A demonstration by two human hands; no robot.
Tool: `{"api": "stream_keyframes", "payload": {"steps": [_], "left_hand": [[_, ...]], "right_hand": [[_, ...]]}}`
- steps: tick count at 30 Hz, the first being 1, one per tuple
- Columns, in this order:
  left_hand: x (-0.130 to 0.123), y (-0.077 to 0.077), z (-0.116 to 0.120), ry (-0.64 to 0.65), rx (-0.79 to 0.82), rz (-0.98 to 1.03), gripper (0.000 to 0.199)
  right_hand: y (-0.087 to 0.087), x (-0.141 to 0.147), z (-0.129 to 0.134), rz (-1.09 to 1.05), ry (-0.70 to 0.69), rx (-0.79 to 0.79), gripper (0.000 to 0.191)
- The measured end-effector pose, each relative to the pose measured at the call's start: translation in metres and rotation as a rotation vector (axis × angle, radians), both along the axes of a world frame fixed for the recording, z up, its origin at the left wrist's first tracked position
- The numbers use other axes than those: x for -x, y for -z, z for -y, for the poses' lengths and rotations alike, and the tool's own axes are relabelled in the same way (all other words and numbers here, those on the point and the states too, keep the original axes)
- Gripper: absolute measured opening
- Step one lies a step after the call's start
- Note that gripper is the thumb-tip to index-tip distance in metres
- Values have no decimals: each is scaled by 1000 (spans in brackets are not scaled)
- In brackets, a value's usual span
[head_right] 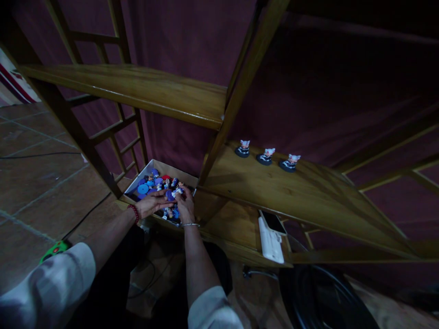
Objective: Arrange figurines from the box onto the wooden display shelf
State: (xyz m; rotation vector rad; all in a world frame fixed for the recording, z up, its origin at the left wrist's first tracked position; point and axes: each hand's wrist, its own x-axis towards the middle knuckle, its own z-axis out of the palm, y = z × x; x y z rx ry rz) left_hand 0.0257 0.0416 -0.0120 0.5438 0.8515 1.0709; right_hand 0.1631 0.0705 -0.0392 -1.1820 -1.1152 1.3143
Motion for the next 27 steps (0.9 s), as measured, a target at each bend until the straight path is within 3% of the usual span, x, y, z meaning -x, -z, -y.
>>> {"api": "stream_keyframes", "payload": {"steps": [8, 14, 21, 27], "left_hand": [[-1, -1, 0, 3, 19, 6, 23], [-1, -3, 1, -22, 41, 20, 36], [-2, -5, 0, -14, 37, 14, 13], [-1, -1, -2, -13, 31, 32, 8]], "right_hand": [[-3, -1, 1, 3, -17, -13, 36], [-10, 1, 2, -68, -22, -1, 36], [-13, 1, 3, -65, -16, -29, 34], [-16, 1, 3, -81, -34, -34, 35]]}}
